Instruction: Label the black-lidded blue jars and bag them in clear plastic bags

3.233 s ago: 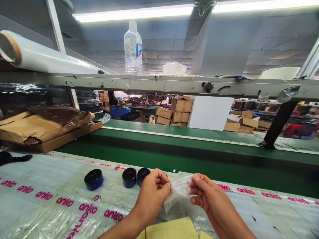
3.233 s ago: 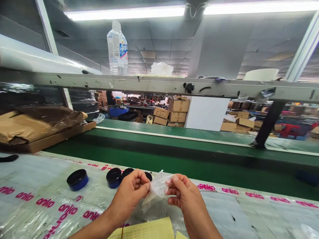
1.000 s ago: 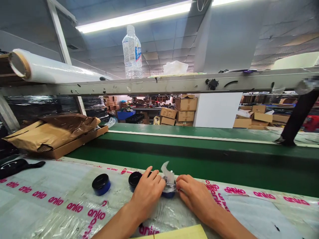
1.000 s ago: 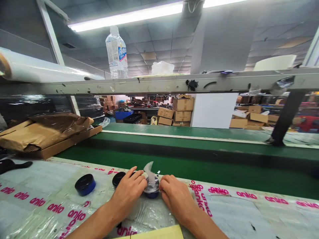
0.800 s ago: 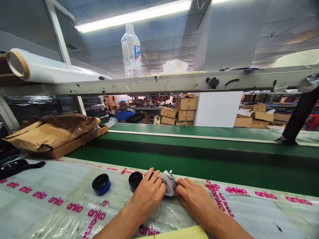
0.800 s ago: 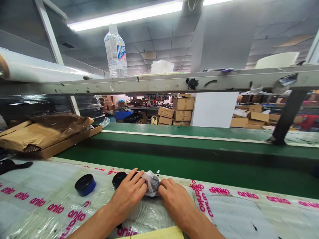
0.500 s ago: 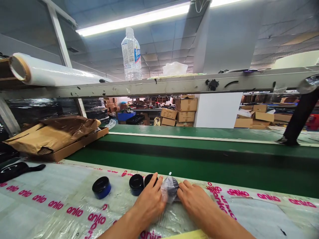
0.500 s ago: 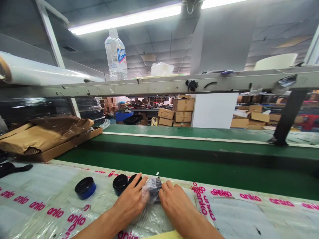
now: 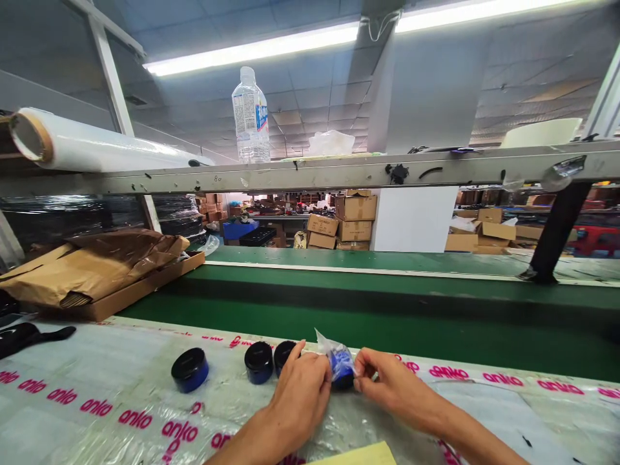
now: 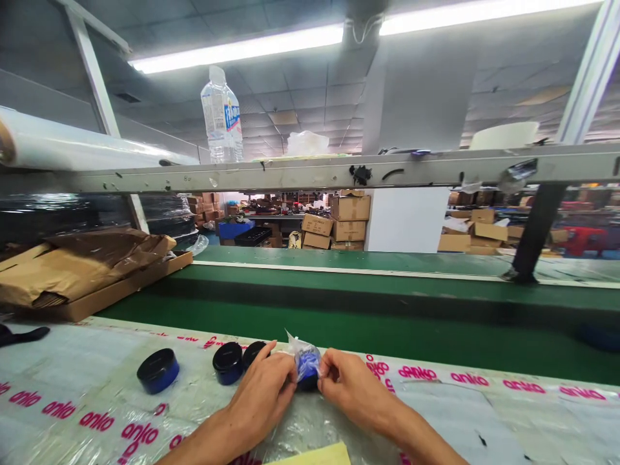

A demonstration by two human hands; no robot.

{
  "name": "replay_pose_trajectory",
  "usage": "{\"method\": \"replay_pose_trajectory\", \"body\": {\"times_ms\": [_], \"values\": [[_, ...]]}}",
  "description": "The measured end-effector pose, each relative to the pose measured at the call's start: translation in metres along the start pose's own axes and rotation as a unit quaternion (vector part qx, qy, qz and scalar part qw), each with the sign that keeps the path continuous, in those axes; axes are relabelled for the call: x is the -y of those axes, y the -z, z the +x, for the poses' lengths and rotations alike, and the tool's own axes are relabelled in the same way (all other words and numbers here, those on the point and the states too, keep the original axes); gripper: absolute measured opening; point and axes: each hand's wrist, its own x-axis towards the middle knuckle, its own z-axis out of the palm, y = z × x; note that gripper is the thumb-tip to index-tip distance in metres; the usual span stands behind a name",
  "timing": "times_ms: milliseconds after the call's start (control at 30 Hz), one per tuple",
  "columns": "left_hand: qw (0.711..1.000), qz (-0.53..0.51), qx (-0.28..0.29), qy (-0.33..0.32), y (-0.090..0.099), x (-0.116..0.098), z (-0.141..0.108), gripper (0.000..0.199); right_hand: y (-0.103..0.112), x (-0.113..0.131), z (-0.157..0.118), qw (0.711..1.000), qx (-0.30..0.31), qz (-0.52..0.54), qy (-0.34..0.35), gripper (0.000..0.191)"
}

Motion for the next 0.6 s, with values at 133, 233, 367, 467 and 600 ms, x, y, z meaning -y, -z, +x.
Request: {"method": "replay_pose_trajectory", "body": {"times_ms": [133, 233, 367, 467, 600], "values": [[1.0, -0.008, 0.005, 0.003, -0.001, -0.005, 0.002, 0.019, -0.008, -0.013, -0.006, 0.996, -0.04, -0.078, 0.024, 0.009], [0.999, -0.02, 0.014, 0.03, 0.009, -0.014, 0.008, 0.016, -0.01, -0.012, -0.004, 0.986, -0.106, -0.124, 0.029, 0.007], [0.991, -0.03, 0.013, 0.129, 0.033, -0.023, 0.023, 0.012, 0.003, 0.004, 0.003, 0.975, -0.202, -0.097, 0.008, 0.007], [0.984, -0.033, 0.008, 0.177, 0.048, -0.024, 0.031, 0.017, 0.019, 0.016, 0.007, 0.969, -0.235, -0.076, -0.016, 0.005], [0.982, -0.014, 0.003, 0.186, 0.053, -0.026, 0.033, 0.024, 0.03, 0.021, 0.007, 0.971, -0.229, -0.066, -0.029, 0.012]]}}
